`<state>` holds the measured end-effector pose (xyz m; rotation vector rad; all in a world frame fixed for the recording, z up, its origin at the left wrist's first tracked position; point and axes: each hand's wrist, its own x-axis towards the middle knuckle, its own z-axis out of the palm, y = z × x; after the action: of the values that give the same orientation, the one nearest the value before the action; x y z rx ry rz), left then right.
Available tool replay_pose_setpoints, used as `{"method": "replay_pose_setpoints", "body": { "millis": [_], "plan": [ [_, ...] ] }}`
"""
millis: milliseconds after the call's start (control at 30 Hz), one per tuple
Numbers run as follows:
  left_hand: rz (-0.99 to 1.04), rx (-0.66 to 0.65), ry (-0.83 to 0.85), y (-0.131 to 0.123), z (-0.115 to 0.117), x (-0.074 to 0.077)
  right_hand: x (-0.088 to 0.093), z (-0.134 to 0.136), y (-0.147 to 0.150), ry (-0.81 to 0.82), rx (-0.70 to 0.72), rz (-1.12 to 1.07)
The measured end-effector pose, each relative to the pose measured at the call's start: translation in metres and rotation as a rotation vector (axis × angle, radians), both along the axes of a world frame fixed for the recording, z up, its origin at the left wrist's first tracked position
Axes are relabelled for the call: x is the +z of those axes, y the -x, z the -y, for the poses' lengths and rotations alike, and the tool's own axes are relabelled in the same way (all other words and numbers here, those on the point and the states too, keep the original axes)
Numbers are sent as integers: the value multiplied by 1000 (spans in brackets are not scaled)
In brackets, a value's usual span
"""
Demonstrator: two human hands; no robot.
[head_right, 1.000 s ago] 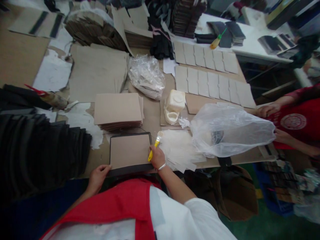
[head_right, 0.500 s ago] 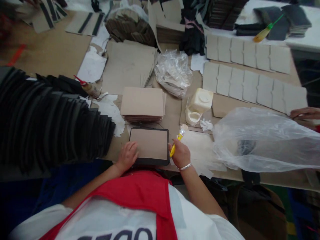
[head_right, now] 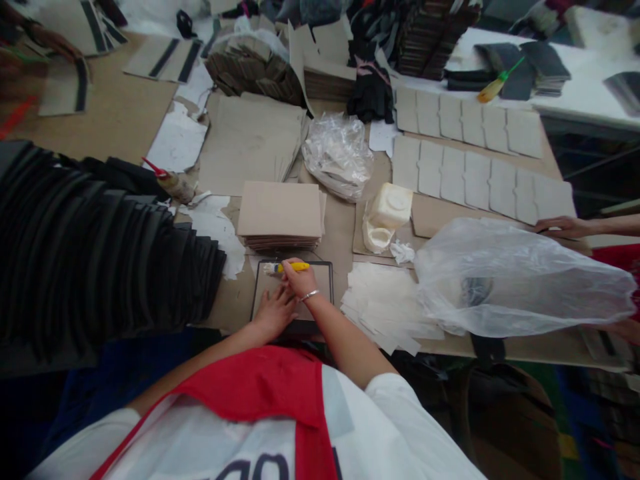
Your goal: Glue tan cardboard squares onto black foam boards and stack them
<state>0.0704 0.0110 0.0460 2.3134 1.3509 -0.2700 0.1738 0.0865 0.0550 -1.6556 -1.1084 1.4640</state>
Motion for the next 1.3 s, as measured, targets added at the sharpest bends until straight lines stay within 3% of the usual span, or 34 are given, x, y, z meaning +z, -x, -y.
{"method": "replay_pose_setpoints", "body": {
  "millis": [233,433,533,633,767,900,1067,1200,1300],
  "plan": [
    [1,-4,-31,-1,2,-2,4,25,-89,1,-191,187],
    [-29,-33,-48,-2,4,-2,22,51,-130,-55,-285,179],
    [-50,-43,-58,-3,4,-2,37,77,-160,-135,-329,157],
    [-73,-61,-67,-4,3,-2,40,118,-197,-198,-324,291],
    [-116,-92,-74,-7,3,2,7,176,-226,-192,-168,723],
    [-146,-92,-94,-8,4,3,-40,203,-226,-235,-40,1104],
    [-162,-83,-84,-10,3,3,-66,190,-230,-321,93,1253],
    [-170,-76,-83,-11,3,5,-71,169,-241,-280,216,1292],
    [-147,-73,-79,-10,2,5,-69,156,-245,-261,224,1294]
  ]
}}
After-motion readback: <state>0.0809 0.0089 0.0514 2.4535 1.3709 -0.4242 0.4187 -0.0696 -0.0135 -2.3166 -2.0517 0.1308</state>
